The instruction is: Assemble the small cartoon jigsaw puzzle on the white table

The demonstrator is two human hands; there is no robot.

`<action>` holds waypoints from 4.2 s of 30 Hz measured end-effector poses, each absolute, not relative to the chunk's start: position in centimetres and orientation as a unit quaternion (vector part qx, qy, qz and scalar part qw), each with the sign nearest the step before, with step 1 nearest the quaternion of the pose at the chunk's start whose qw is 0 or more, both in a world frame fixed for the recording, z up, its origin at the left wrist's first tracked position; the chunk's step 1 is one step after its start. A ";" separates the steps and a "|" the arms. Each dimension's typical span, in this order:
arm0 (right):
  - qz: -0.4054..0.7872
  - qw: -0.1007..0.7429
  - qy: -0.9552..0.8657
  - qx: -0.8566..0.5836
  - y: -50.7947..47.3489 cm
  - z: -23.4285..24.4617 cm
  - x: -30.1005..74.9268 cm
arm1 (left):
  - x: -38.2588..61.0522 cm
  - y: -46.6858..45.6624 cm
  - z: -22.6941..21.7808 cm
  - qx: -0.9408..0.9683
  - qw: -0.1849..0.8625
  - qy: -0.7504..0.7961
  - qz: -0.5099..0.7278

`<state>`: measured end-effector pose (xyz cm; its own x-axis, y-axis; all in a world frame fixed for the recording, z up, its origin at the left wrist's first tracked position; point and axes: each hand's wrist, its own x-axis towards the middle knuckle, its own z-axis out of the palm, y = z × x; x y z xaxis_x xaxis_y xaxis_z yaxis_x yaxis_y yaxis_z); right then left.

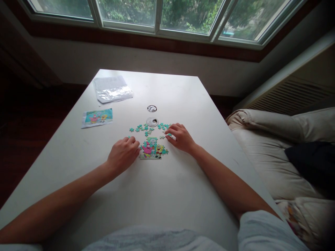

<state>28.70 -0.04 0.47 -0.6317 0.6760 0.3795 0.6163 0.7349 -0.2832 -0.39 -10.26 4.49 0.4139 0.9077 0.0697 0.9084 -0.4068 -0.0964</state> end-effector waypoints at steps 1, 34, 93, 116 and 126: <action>0.061 0.232 -0.901 -0.360 0.3 0.6 29.1 | -0.4 -10.2 4.3 -0.838 0.059 -0.542 -0.005; 0.012 0.251 -0.873 -0.417 1.7 -1.6 28.3 | 0.2 -10.3 2.8 -0.882 0.012 -0.456 -0.117; 0.266 0.257 -0.887 -0.276 2.3 1.3 20.2 | 2.7 -13.4 3.0 -0.893 -0.004 -0.447 -0.060; 0.344 0.224 -0.861 -0.299 -0.9 0.5 23.7 | 2.5 -12.7 2.7 -0.890 -0.013 -0.449 -0.084; 0.233 0.206 -0.905 -0.290 -1.1 0.3 23.5 | 2.6 -12.8 2.5 -0.889 -0.014 -0.451 -0.078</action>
